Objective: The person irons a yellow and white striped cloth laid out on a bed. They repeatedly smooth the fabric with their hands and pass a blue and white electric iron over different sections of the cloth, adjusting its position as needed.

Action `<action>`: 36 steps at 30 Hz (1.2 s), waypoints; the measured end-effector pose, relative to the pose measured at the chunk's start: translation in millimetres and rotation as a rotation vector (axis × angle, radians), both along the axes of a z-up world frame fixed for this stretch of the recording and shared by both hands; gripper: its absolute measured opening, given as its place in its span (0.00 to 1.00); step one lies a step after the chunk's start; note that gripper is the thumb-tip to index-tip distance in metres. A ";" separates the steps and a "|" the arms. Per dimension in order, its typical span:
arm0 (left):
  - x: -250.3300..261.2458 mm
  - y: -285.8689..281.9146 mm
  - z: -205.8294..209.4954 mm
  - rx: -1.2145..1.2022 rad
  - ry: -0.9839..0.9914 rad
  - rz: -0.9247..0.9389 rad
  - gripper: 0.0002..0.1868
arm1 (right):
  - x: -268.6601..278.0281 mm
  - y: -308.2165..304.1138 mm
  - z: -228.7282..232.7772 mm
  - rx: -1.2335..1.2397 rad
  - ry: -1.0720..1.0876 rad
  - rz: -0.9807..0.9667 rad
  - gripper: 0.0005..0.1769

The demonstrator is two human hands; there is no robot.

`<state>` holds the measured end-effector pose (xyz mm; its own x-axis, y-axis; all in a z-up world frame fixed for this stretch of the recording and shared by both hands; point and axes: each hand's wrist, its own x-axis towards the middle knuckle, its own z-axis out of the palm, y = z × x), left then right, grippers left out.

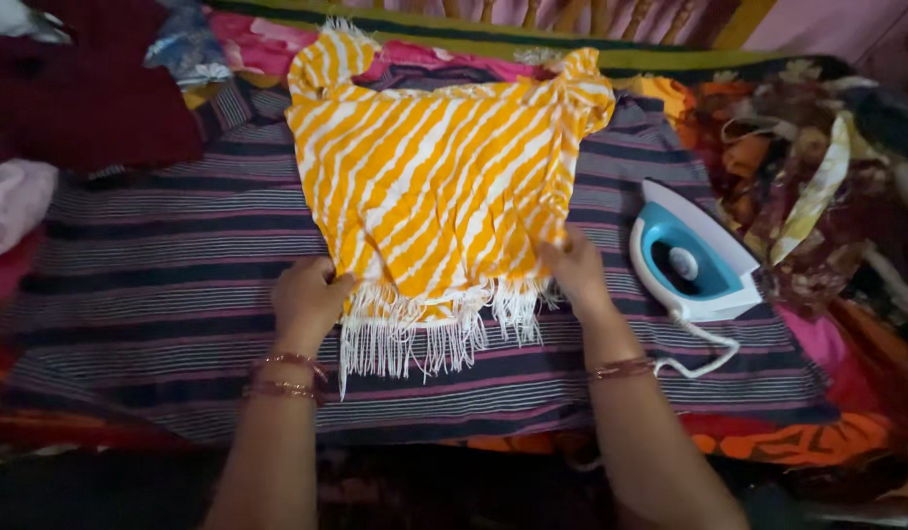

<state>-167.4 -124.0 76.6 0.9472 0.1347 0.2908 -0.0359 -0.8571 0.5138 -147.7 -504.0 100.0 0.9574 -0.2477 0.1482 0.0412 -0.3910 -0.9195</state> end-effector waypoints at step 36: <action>-62.4 34.3 54.7 -0.117 0.114 0.154 0.11 | -82.8 -78.8 70.0 -0.518 0.427 -0.167 0.20</action>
